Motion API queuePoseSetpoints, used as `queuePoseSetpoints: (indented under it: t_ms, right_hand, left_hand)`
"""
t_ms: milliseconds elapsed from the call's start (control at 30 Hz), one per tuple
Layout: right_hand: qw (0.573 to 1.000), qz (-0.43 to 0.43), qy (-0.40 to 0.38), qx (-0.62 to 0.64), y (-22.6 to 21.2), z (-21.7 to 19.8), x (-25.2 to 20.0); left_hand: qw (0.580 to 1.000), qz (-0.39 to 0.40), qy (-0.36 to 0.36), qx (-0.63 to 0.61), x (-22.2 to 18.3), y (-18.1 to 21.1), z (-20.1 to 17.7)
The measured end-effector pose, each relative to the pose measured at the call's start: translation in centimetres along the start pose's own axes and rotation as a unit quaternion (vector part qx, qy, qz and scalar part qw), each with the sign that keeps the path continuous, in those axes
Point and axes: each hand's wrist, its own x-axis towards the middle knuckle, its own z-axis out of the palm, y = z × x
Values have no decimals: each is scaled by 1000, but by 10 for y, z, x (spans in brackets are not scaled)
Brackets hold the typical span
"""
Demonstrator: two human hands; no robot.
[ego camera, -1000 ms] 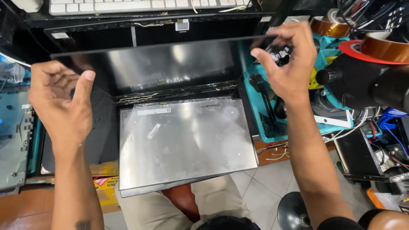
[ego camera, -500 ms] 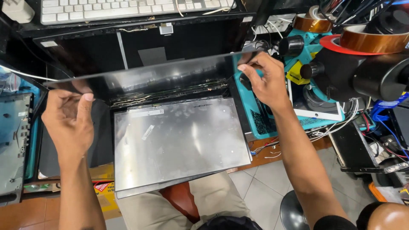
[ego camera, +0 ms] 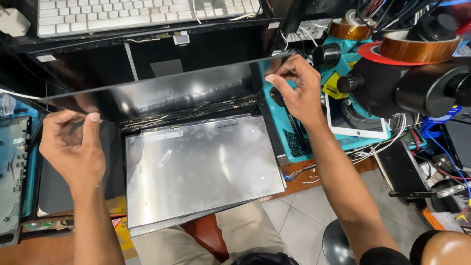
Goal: Replacing a laptop screen by unwrapping a new panel, connecting the display cable, and fitting it into the lid frame.
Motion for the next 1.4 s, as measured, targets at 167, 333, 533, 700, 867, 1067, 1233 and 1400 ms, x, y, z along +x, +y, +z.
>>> queuePoseSetpoints:
  t_ms: [167, 333, 533, 700, 867, 1067, 1233, 1400]
  right_hand:
    - [999, 28, 31, -3, -1, 8, 5]
    - [996, 83, 32, 4, 2, 13, 5]
    - [992, 104, 53, 50, -10, 10, 15]
    - [990, 66, 56, 115, -1, 2, 40]
    - [980, 105, 39, 163, -15, 12, 59]
    - [945, 198, 62, 253, -24, 21, 67]
    - [944, 195, 61, 258, -27, 22, 68]
    - [941, 225, 48, 249, -38, 24, 74]
  left_hand:
    - [998, -48, 29, -7, 8, 9, 5]
    - [998, -49, 27, 3, 18, 12, 5]
    - [998, -51, 37, 10, 20, 14, 8]
    - [997, -55, 51, 33, 21, 3, 8]
    - [993, -86, 83, 21, 25, 10, 9]
    - [992, -72, 94, 37, 38, 36, 9]
    - [994, -50, 92, -44, 63, 63, 15]
    - [983, -109, 52, -137, 96, 60, 30]
